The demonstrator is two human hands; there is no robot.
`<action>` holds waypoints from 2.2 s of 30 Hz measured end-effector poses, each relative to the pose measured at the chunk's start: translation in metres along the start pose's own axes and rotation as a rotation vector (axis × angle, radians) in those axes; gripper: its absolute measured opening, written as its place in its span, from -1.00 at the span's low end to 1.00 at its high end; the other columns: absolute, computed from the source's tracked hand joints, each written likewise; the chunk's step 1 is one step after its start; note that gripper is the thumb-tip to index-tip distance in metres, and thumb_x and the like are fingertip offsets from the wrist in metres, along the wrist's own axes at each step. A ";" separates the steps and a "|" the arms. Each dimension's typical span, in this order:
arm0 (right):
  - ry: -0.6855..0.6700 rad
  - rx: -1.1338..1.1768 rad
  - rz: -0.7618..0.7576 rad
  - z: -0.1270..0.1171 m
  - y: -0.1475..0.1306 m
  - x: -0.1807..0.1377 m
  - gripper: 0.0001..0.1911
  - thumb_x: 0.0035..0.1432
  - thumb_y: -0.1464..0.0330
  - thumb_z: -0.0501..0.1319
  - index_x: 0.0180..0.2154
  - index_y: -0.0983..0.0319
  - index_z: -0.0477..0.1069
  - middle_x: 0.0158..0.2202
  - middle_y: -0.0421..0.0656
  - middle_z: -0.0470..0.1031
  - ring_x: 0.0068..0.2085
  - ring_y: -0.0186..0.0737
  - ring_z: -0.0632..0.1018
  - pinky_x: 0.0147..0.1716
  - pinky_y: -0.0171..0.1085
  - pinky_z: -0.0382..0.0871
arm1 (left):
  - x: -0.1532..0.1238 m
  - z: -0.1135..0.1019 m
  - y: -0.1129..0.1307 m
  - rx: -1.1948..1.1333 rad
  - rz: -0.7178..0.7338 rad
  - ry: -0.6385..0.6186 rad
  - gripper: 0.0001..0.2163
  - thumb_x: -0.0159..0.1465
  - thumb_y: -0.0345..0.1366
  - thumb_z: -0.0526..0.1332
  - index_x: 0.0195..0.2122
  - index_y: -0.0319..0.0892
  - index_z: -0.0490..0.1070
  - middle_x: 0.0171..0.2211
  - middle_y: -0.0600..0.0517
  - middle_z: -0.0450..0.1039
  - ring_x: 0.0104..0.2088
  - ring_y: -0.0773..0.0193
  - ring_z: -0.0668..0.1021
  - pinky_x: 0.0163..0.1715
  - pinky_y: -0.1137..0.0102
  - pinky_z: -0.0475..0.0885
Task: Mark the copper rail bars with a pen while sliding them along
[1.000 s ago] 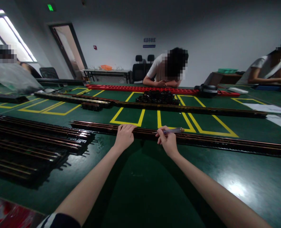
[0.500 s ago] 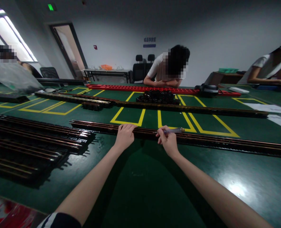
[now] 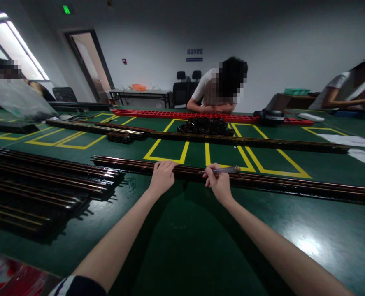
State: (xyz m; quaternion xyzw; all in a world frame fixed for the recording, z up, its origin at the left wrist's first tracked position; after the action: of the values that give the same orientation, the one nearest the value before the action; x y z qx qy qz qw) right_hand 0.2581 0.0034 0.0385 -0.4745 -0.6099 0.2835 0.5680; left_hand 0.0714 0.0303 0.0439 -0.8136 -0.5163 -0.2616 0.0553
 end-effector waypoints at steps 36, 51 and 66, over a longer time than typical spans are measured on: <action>-0.007 -0.011 -0.019 0.001 0.000 0.000 -0.66 0.18 0.09 0.10 -0.41 0.23 0.29 -0.54 -0.21 0.41 -0.65 -0.41 0.40 -0.72 -0.43 0.26 | 0.000 0.004 -0.003 0.015 -0.004 -0.008 -0.63 0.16 -0.54 -0.03 -0.08 -0.16 0.40 -0.10 -0.02 0.48 -0.03 0.17 0.45 0.03 0.21 0.23; -0.007 -0.025 -0.028 -0.001 -0.001 -0.001 -0.67 0.19 0.10 0.09 -0.41 0.23 0.29 -0.54 -0.21 0.41 -0.65 -0.40 0.41 -0.71 -0.42 0.26 | 0.000 0.004 -0.004 -0.004 0.004 -0.002 -0.63 0.16 -0.55 -0.02 -0.07 -0.17 0.39 -0.10 -0.01 0.48 -0.03 0.20 0.45 0.04 0.23 0.22; -0.006 -0.046 -0.025 0.000 -0.004 0.000 -0.62 0.16 0.04 0.09 -0.42 0.22 0.29 -0.55 -0.21 0.41 -0.65 -0.39 0.41 -0.72 -0.41 0.29 | 0.000 0.004 -0.005 -0.012 0.003 -0.010 -0.63 0.17 -0.53 -0.03 -0.07 -0.17 0.39 -0.09 -0.03 0.48 -0.04 0.18 0.45 0.03 0.21 0.22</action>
State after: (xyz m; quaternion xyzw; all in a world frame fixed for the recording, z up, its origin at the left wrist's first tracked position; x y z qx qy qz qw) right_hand 0.2572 0.0013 0.0424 -0.4789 -0.6238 0.2638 0.5585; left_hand 0.0688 0.0341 0.0398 -0.8159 -0.5140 -0.2606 0.0482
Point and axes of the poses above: each hand's wrist, its own x-axis towards the middle knuckle, its own z-axis out of the palm, y = z × x, the point moved 7 cm from there along x, towards the middle knuckle
